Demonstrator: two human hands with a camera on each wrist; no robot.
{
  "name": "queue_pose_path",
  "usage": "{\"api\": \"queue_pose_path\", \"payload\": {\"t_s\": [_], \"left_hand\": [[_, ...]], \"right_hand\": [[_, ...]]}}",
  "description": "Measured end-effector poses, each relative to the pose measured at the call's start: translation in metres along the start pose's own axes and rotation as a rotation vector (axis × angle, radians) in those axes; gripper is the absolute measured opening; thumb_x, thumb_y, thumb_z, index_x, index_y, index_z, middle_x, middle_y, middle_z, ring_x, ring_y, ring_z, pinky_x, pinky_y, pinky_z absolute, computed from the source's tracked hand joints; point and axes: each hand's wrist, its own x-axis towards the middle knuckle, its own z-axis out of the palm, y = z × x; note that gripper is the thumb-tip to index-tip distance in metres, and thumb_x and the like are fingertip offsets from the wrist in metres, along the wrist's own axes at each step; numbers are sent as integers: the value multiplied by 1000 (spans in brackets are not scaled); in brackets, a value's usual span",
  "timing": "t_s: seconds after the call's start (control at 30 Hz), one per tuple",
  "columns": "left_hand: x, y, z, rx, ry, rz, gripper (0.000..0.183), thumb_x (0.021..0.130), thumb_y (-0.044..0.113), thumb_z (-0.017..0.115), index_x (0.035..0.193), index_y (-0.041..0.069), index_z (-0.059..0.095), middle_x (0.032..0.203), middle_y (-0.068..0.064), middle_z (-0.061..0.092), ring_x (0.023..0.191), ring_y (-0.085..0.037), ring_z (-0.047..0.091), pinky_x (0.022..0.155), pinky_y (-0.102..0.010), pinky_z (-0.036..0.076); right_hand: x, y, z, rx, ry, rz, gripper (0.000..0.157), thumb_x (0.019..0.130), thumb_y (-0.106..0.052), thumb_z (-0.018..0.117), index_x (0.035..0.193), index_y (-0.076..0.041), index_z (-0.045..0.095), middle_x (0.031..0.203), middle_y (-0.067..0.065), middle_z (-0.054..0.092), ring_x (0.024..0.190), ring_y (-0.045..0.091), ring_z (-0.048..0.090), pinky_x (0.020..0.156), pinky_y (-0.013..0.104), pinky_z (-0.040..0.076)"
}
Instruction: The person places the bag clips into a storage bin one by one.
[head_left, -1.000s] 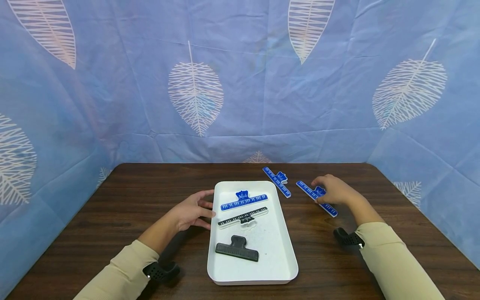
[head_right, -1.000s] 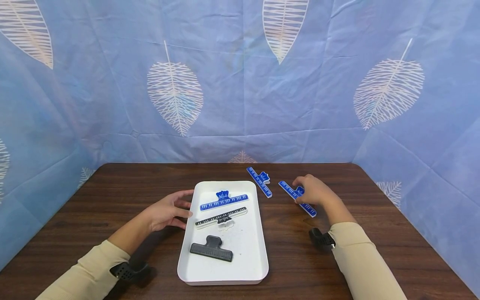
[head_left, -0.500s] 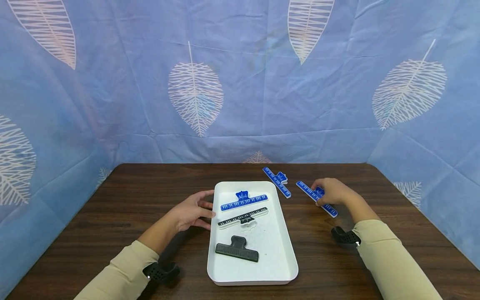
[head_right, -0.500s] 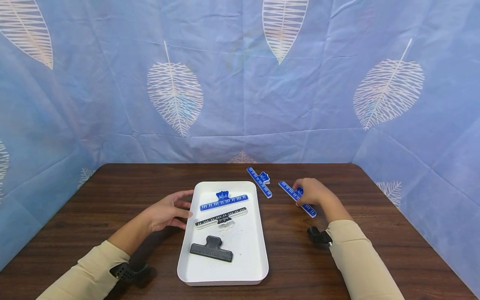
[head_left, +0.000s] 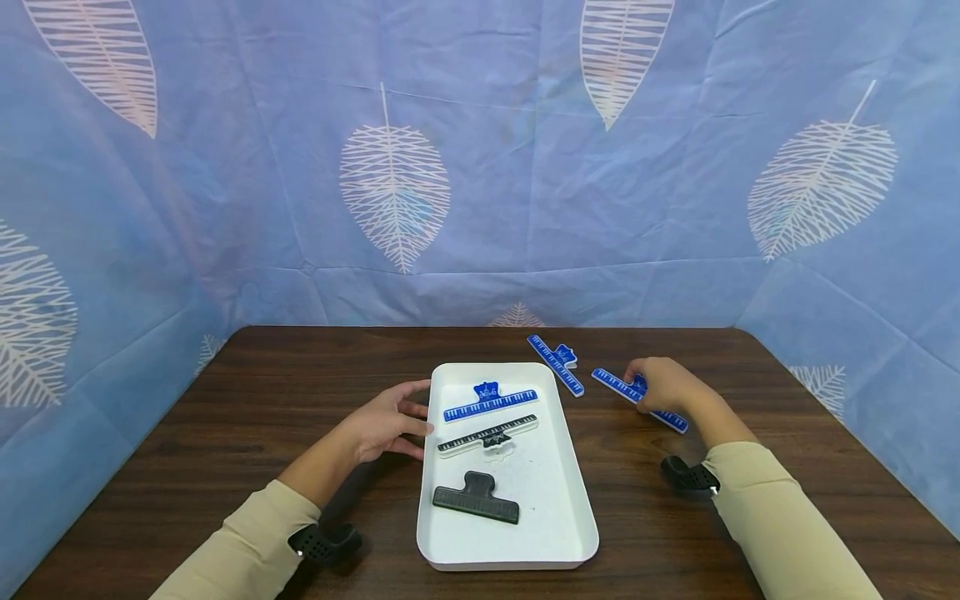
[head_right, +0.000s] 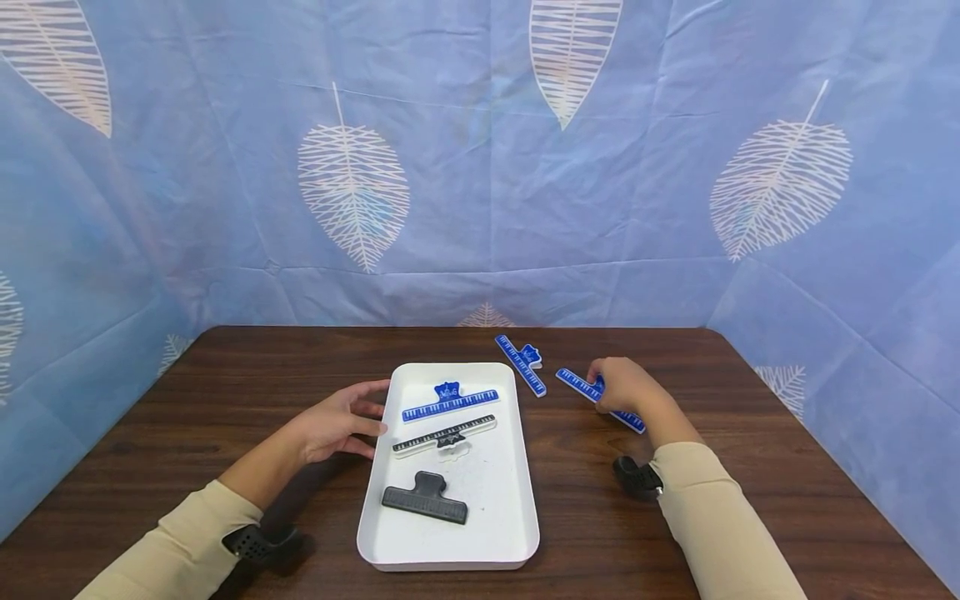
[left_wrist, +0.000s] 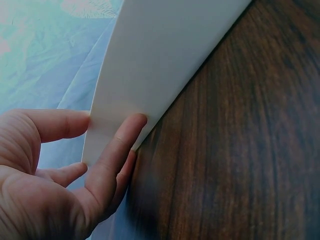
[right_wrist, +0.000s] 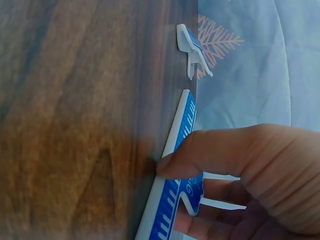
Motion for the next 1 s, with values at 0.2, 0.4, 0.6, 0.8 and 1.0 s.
{"api": "queue_pose_path", "payload": {"t_s": [0.2, 0.4, 0.6, 0.8, 1.0], "left_hand": [[0, 0, 1, 2, -6, -1, 75, 76, -7, 61, 138, 14, 25, 116, -24, 41, 89, -32, 59, 65, -47, 51], [-1, 1, 1, 5, -2, 1, 75, 76, -7, 61, 138, 14, 25, 116, -24, 41, 89, -32, 59, 65, -46, 52], [0, 0, 0, 7, -6, 5, 75, 75, -7, 61, 138, 14, 25, 116, -24, 41, 88, -31, 59, 65, -46, 52], [-1, 0, 0, 7, -6, 4, 76, 75, -6, 62, 138, 14, 25, 116, -24, 41, 89, -31, 59, 65, -46, 52], [0, -1, 0, -3, 2, 0, 75, 75, -7, 62, 138, 14, 26, 115, -25, 41, 89, -32, 59, 65, -46, 52]], "right_hand": [[-1, 2, 1, -31, 17, 1, 36, 65, -11, 75, 97, -6, 59, 94, 13, 58, 76, 24, 51, 71, 47, 47], [-2, 3, 1, -63, 29, -14, 36, 64, -12, 76, 95, -7, 59, 94, 13, 59, 78, 25, 52, 72, 48, 46], [-5, 3, -1, -65, 32, -32, 36, 64, -13, 76, 96, -6, 59, 94, 12, 59, 80, 25, 52, 73, 48, 47], [-7, 1, -3, -65, 31, -39, 38, 64, -14, 76, 97, -6, 59, 90, 11, 59, 76, 23, 53, 69, 45, 48], [-9, -2, -4, -65, 32, -53, 38, 64, -13, 76, 97, -6, 58, 89, 10, 58, 76, 22, 53, 66, 42, 49]]}}
